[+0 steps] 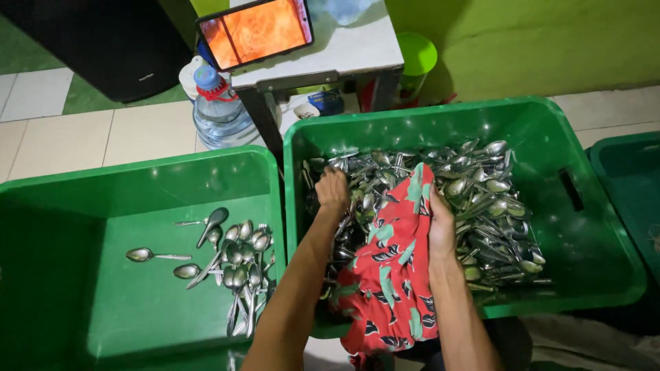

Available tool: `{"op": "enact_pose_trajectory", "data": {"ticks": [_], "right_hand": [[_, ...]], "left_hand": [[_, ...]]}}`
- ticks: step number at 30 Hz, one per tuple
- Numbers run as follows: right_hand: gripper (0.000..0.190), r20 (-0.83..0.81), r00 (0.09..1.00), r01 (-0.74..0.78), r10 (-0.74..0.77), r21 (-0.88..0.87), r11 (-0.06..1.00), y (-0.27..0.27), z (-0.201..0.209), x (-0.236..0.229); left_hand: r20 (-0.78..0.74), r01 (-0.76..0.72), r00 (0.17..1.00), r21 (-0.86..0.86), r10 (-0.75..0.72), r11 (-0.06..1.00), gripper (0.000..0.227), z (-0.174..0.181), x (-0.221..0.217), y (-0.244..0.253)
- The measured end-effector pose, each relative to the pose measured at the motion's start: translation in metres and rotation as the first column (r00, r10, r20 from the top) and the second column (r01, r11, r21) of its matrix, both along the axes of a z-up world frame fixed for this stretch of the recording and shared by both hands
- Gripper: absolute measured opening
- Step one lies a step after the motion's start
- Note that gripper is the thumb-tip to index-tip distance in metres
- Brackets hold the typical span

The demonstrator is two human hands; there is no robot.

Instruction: Cleaning and sorting metal spoons and forks using a cloth, moving them from one green bin to another.

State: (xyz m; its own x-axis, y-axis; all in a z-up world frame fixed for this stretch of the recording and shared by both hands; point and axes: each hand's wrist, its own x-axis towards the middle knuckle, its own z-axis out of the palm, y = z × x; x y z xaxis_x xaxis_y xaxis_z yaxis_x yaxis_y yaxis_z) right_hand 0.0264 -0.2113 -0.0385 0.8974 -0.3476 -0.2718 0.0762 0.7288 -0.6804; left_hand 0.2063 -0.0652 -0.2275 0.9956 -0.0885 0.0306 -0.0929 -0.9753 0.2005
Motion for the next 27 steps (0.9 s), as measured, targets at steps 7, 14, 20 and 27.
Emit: {"op": "enact_pose_trajectory", "data": {"ticks": [7, 14, 20, 27], "right_hand": [[0.023, 0.032, 0.999, 0.020, -0.017, -0.078, 0.997, 0.000, 0.003, 0.005], [0.025, 0.015, 1.000, 0.018, -0.017, -0.065, 0.998, -0.003, -0.024, 0.012], [0.021, 0.023, 1.000, 0.004, -0.002, -0.065, 0.998, -0.006, -0.034, 0.016], [0.025, 0.007, 1.000, -0.018, 0.018, -0.059, 0.998, -0.002, -0.022, 0.012]], "left_hand": [[-0.214, 0.156, 0.957, -0.185, -0.195, 0.970, 0.018, 0.088, -0.009, 0.016], [-0.212, 0.258, 0.927, -0.235, -0.309, 0.937, 0.024, 0.176, -0.050, 0.039], [-0.094, 0.308, 0.937, -0.223, -0.335, 0.925, 0.029, 0.236, -0.074, 0.062], [0.161, 0.329, 0.889, 0.424, -0.428, 0.844, 0.021, 0.187, -0.067, 0.082]]}}
